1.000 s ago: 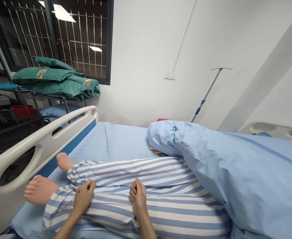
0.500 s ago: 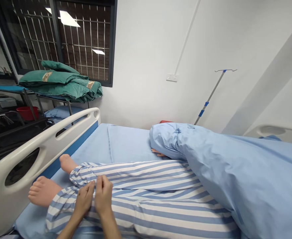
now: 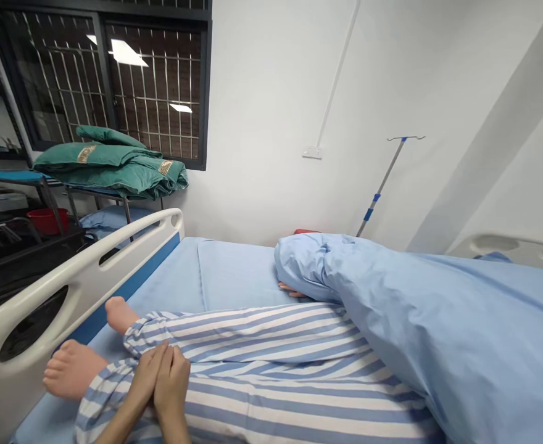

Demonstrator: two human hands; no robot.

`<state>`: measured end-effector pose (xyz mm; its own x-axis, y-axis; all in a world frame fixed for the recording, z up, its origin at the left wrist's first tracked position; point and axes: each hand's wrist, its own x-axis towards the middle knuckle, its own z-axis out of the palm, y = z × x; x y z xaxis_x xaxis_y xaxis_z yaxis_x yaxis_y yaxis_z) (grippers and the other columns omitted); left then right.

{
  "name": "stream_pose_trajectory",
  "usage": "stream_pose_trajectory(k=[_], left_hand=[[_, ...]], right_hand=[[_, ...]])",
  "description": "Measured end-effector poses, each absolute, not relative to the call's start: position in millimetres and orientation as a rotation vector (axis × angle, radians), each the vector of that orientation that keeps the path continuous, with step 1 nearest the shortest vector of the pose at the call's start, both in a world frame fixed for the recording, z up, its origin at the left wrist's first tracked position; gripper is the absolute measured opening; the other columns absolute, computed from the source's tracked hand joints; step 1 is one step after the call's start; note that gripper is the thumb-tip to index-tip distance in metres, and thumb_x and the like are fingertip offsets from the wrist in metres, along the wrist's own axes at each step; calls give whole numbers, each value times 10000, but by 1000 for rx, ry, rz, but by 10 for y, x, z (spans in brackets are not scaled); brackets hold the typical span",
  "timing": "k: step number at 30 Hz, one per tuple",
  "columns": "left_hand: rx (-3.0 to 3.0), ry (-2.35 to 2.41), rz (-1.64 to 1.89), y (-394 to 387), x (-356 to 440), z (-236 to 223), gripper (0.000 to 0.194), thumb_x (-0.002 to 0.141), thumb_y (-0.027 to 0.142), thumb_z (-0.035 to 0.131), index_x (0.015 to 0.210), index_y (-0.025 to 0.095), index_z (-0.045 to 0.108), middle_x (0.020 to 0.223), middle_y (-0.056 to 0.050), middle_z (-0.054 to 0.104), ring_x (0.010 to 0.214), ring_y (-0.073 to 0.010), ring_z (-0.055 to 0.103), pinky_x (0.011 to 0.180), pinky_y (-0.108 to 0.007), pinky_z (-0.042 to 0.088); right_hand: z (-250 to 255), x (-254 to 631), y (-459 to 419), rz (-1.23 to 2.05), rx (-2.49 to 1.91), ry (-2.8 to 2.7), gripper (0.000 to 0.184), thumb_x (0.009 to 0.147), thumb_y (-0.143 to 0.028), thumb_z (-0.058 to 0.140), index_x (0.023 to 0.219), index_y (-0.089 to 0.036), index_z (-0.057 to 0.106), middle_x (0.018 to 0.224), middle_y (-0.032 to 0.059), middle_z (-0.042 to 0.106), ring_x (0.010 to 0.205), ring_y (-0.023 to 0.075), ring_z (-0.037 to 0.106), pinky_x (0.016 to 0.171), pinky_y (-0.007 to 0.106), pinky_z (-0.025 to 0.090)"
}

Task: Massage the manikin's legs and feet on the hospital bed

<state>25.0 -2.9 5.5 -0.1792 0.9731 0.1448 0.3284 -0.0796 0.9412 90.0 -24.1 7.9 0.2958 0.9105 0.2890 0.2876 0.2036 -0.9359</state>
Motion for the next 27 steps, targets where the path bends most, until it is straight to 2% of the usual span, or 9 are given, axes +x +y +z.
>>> stream_pose_trajectory(k=[3, 6, 9, 13, 15, 18, 22, 27], left_hand=[[1418, 1381, 1216, -5, 349, 330, 379, 725, 495, 450, 495, 194, 447, 475, 12, 511, 512, -135, 476, 520, -249, 404], [1411, 1374, 1315, -29, 402, 423, 380, 729, 470, 473, 479, 201, 378, 441, 39, 442, 476, -111, 422, 486, -229, 372], [1414, 1449, 1387, -80, 394, 237, 351, 750, 462, 437, 537, 188, 491, 504, 4, 549, 527, -139, 502, 540, -245, 418], [1582, 1630, 1377, -136, 368, -115, 350, 730, 475, 427, 705, 189, 627, 747, -78, 692, 650, -195, 602, 614, -286, 455], [1647, 1681, 1368, -149, 371, -175, 349, 739, 466, 414, 719, 197, 635, 787, -87, 699, 684, -203, 619, 635, -290, 462], [1716, 1707, 1315, -166, 389, -122, 361, 787, 442, 370, 700, 203, 626, 740, -73, 695, 685, -191, 627, 640, -273, 464], [1854, 1744, 1207, -185, 414, -97, 363, 836, 374, 320, 713, 209, 619, 686, -45, 683, 623, -170, 615, 578, -249, 439], [2024, 1858, 1263, -101, 365, -475, 266, 736, 229, 388, 825, 215, 639, 815, -62, 709, 702, -201, 633, 647, -290, 466]], right_hand=[[40, 911, -204, 677, -1311, -1135, 387, 886, -366, 292, 595, -190, 476, 574, 29, 561, 549, 152, 498, 531, 251, 326], [15, 923, -193, 693, -1295, -1110, 390, 880, -374, 286, 590, -191, 471, 569, 29, 552, 550, 154, 492, 536, 256, 339], [14, 928, -196, 721, -1267, -1072, 352, 864, -370, 324, 594, -194, 465, 571, 22, 546, 551, 149, 487, 542, 253, 357], [-20, 935, -175, 721, -1250, -954, 309, 834, -370, 370, 590, -200, 455, 561, 13, 530, 544, 143, 473, 530, 243, 373], [-39, 952, -153, 693, -1262, -945, 301, 830, -356, 366, 587, -201, 453, 557, 11, 528, 539, 140, 469, 524, 241, 371], [30, 1029, -138, 634, -1311, -1061, 310, 831, -328, 360, 558, -203, 435, 536, 4, 519, 519, 137, 461, 504, 239, 344], [381, 1214, -219, 545, -1436, -1388, 354, 851, -302, 352, 520, -199, 428, 492, -5, 497, 478, 130, 436, 480, 250, 249], [579, 1250, -386, 404, -1490, -1569, 377, 896, -315, 310, 579, -197, 476, 531, 5, 543, 496, 131, 465, 494, 265, 206]])
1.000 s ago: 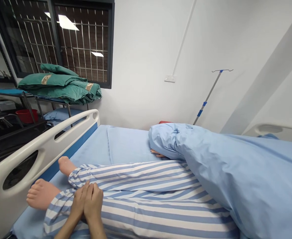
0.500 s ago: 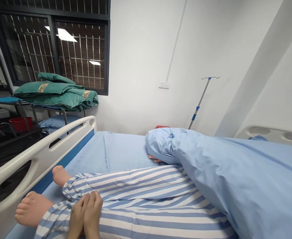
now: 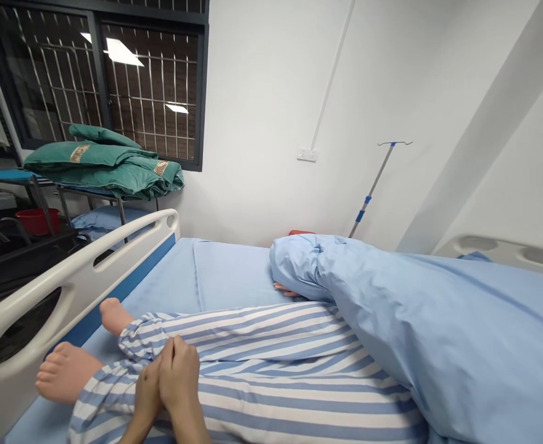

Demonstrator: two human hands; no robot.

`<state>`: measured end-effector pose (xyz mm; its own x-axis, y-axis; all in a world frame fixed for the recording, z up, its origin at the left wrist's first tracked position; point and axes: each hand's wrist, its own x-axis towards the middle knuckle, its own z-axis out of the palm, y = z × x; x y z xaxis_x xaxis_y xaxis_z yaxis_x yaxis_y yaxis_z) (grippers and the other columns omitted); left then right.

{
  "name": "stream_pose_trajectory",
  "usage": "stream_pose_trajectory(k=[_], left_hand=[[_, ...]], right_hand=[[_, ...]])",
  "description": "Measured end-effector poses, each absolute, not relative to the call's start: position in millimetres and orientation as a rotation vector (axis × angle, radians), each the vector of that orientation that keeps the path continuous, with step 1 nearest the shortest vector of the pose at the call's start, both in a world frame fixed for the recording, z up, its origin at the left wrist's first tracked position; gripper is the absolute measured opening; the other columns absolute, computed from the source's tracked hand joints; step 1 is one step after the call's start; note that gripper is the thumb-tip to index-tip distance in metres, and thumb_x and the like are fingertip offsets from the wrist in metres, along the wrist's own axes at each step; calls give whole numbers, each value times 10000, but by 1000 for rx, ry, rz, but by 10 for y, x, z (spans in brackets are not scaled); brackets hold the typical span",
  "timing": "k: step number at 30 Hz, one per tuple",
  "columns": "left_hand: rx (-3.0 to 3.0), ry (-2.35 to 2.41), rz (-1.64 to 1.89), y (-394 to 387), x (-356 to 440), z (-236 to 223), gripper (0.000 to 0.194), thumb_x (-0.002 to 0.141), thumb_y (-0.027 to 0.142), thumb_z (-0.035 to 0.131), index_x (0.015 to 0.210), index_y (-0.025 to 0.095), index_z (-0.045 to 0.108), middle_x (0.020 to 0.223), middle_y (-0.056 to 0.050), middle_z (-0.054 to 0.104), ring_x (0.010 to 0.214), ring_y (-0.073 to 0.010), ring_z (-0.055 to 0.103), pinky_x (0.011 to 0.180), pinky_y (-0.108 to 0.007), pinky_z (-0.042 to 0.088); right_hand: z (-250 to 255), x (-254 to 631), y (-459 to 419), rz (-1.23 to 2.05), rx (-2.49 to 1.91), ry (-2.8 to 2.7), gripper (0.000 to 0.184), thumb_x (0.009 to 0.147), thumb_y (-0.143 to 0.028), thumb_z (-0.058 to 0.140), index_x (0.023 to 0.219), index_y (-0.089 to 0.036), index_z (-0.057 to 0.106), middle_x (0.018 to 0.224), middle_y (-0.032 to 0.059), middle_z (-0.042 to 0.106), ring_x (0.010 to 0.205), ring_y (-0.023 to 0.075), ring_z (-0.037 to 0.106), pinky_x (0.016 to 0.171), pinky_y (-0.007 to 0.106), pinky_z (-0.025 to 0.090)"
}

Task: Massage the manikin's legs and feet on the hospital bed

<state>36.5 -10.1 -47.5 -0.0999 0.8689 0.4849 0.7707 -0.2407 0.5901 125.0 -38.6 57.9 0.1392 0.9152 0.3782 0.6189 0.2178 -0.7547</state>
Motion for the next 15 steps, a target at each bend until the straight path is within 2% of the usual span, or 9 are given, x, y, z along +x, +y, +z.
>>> stream_pose_trajectory(k=[5, 9, 11, 15], left_hand=[[2043, 1821, 1376, -1, 281, -794, 300, 725, 286, 402, 876, 211, 650, 946, -71, 700, 823, -211, 638, 723, -317, 492], [1934, 1759, 1376, -12, 273, -688, 308, 725, 338, 411, 863, 199, 649, 958, -87, 693, 835, -221, 631, 754, -340, 486], [1850, 1687, 1341, -37, 299, -529, 287, 718, 380, 438, 799, 200, 646, 891, -81, 698, 800, -218, 624, 746, -333, 481], [1599, 1446, 1276, -94, 402, -99, 322, 741, 445, 436, 599, 187, 565, 624, -30, 635, 615, -168, 562, 631, -279, 468]], right_hand=[[217, 1142, -416, 385, -1540, -1486, 393, 896, -330, 335, 567, -194, 502, 508, 23, 574, 473, 136, 495, 484, 269, 201], [135, 1137, -405, 384, -1522, -1476, 409, 903, -319, 326, 563, -192, 517, 528, 33, 596, 491, 140, 518, 487, 270, 205], [151, 1145, -403, 415, -1501, -1458, 395, 900, -312, 338, 574, -192, 525, 534, 28, 596, 491, 137, 518, 488, 266, 215], [138, 1157, -383, 435, -1454, -1380, 393, 907, -297, 326, 602, -188, 548, 584, 32, 616, 534, 137, 540, 507, 258, 243]])
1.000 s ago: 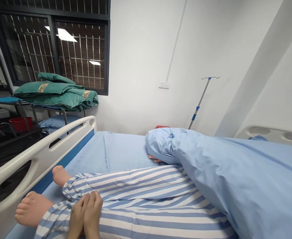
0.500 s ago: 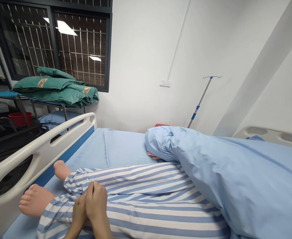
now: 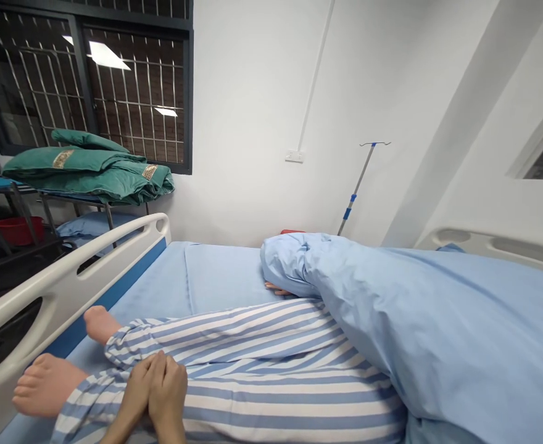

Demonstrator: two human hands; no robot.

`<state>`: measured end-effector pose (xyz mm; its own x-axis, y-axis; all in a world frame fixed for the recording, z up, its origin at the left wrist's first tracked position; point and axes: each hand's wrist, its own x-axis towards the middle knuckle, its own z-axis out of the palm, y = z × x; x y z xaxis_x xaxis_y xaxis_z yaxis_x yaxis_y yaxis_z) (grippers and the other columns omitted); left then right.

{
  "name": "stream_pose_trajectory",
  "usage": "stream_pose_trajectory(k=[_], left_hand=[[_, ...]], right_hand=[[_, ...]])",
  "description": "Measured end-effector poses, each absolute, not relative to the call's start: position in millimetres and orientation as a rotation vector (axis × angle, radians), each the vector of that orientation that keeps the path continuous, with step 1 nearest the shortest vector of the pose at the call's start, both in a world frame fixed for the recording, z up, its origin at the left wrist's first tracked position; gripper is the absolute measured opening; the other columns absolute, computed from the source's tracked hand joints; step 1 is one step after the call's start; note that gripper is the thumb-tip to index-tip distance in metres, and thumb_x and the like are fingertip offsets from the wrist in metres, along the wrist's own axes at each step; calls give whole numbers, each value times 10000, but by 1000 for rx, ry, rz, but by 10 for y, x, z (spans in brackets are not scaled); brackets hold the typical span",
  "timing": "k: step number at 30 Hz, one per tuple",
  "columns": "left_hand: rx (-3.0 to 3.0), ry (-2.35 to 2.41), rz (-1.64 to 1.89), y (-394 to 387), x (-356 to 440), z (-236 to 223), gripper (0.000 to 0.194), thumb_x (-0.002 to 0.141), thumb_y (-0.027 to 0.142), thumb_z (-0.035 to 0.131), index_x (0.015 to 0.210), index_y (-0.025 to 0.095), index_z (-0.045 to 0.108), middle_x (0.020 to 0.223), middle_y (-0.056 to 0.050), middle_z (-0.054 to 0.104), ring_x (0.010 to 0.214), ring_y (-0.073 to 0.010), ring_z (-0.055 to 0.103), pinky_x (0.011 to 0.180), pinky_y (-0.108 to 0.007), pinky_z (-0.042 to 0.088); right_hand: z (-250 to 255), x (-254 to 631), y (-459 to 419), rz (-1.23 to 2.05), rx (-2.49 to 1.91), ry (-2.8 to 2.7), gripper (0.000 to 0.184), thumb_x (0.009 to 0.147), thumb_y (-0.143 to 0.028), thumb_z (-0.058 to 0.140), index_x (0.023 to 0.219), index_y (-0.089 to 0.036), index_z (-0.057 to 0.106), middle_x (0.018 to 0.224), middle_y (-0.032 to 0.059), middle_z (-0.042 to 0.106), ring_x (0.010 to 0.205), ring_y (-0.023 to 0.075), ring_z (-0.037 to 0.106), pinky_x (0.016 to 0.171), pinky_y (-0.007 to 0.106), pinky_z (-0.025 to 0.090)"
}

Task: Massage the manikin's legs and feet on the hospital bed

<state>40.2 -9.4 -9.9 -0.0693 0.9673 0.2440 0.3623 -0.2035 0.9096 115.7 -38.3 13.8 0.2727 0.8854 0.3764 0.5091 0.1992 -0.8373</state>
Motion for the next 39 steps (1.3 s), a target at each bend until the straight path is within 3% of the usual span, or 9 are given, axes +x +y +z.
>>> stream_pose_trajectory(k=[4, 7, 9, 14, 22, 28, 39], left_hand=[[1354, 1326, 1344, -137, 532, 278, 370, 711, 486, 493, 505, 194, 397, 455, 45, 424, 480, -102, 401, 483, -221, 381], [1216, 1328, 1406, -149, 607, 378, 389, 737, 485, 474, 520, 208, 307, 440, 76, 294, 438, -75, 302, 429, -205, 313], [1209, 1351, 1448, -159, 633, 328, 373, 756, 476, 448, 531, 209, 318, 449, 71, 321, 447, -81, 327, 447, -209, 334], [1546, 1461, 1352, -221, 621, 51, 343, 734, 485, 440, 576, 188, 508, 547, -9, 560, 573, -151, 512, 581, -253, 428], [1682, 1530, 1329, -223, 596, -6, 366, 771, 459, 372, 637, 190, 579, 633, -48, 649, 603, -172, 572, 592, -263, 448], [1802, 1579, 1265, -236, 628, -38, 361, 800, 403, 350, 538, 206, 499, 491, -11, 570, 470, -133, 481, 566, -247, 429], [1785, 1595, 1164, -240, 655, 1, 358, 789, 435, 365, 559, 200, 506, 532, -8, 575, 549, -152, 511, 578, -255, 402]], right_hand=[[65, 1175, -359, 406, -1420, -1373, 443, 927, -294, 272, 587, -188, 537, 558, 23, 597, 517, 133, 524, 504, 265, 231], [37, 1189, -353, 396, -1417, -1381, 432, 926, -282, 263, 599, -190, 530, 555, 19, 585, 523, 137, 519, 507, 266, 231], [50, 1201, -358, 429, -1408, -1355, 425, 923, -280, 264, 598, -191, 524, 557, 20, 581, 524, 138, 516, 506, 262, 241], [134, 1239, -393, 574, -1331, -1242, 384, 903, -321, 322, 592, -184, 501, 562, 21, 566, 524, 132, 499, 507, 241, 288], [233, 1262, -398, 558, -1409, -1308, 396, 900, -317, 305, 572, -185, 484, 560, 29, 561, 525, 139, 494, 503, 249, 269], [504, 1407, -445, 370, -1399, -1475, 405, 915, -295, 293, 570, -190, 479, 498, 3, 512, 466, 122, 450, 487, 265, 210], [113, 1465, -448, 458, -1398, -1388, 384, 909, -291, 303, 610, -189, 521, 531, 16, 558, 484, 130, 482, 486, 250, 244]])
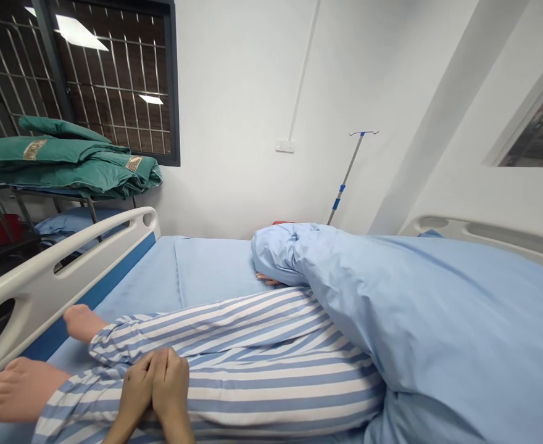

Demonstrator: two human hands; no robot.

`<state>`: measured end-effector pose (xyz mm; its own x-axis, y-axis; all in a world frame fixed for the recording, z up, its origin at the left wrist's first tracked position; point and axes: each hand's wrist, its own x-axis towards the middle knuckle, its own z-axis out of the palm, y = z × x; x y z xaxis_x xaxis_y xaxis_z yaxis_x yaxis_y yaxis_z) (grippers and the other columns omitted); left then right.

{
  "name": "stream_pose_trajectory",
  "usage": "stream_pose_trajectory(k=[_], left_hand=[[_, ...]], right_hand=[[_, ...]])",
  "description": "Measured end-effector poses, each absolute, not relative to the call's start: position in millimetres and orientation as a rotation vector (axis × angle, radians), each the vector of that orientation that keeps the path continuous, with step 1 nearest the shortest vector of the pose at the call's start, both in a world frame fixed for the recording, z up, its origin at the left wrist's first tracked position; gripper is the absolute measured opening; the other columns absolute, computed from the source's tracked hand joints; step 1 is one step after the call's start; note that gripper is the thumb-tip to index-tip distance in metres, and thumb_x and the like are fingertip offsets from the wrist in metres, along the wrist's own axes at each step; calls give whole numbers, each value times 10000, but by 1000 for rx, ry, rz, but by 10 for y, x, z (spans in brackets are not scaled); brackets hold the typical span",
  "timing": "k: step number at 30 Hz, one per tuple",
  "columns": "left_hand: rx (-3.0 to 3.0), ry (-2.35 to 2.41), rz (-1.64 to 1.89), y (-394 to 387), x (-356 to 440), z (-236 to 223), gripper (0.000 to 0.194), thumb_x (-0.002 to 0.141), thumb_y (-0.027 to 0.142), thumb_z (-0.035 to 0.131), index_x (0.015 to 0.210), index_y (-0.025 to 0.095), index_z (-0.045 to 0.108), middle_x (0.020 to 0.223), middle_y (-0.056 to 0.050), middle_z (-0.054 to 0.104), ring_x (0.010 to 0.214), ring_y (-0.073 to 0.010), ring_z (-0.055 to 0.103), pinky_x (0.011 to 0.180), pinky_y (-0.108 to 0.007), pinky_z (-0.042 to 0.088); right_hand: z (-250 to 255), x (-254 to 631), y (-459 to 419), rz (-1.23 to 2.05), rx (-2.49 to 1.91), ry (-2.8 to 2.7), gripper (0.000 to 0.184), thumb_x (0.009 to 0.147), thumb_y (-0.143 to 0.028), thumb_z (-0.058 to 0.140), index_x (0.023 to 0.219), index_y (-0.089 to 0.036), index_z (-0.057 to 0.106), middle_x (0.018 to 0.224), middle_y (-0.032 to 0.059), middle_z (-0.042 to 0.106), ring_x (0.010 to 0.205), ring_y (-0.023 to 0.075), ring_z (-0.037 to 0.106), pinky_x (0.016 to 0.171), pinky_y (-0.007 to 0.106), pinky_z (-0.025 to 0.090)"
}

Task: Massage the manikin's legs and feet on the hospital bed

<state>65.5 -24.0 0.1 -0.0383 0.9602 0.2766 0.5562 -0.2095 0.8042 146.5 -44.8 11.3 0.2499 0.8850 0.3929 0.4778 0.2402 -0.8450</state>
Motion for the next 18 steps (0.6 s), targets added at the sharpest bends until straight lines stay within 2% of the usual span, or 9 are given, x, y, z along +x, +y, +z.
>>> stream_pose_trajectory(k=[5, 10, 15, 18], left_hand=[[1646, 1411, 1225, -260, 844, 294, 311, 768, 393, 416, 546, 187, 486, 531, 4, 546, 562, -138, 492, 578, -237, 416], [1489, 1344, 1357, -268, 1083, 545, 382, 769, 438, 429, 486, 206, 318, 432, 48, 361, 464, -96, 351, 463, -213, 334], [1537, 1433, 1338, -232, 1009, 190, 379, 759, 487, 420, 531, 188, 472, 487, 10, 514, 505, -127, 455, 506, -231, 375], [1657, 1472, 1303, -239, 951, 33, 399, 773, 486, 388, 528, 188, 491, 487, 3, 535, 491, -126, 463, 517, -236, 371]], right_hand=[[173, 1502, -432, 548, -1325, -1206, 376, 900, -334, 327, 636, -183, 547, 591, 34, 596, 550, 144, 528, 525, 238, 325], [176, 1553, -408, 598, -1247, -1101, 413, 906, -371, 306, 628, -186, 549, 579, 27, 592, 531, 139, 507, 511, 238, 344], [133, 1542, -424, 587, -1299, -1098, 356, 889, -363, 355, 604, -189, 477, 554, 8, 543, 525, 131, 480, 510, 234, 333], [116, 1528, -437, 585, -1322, -1119, 338, 885, -340, 357, 595, -192, 444, 533, -7, 507, 502, 122, 447, 502, 234, 311]])
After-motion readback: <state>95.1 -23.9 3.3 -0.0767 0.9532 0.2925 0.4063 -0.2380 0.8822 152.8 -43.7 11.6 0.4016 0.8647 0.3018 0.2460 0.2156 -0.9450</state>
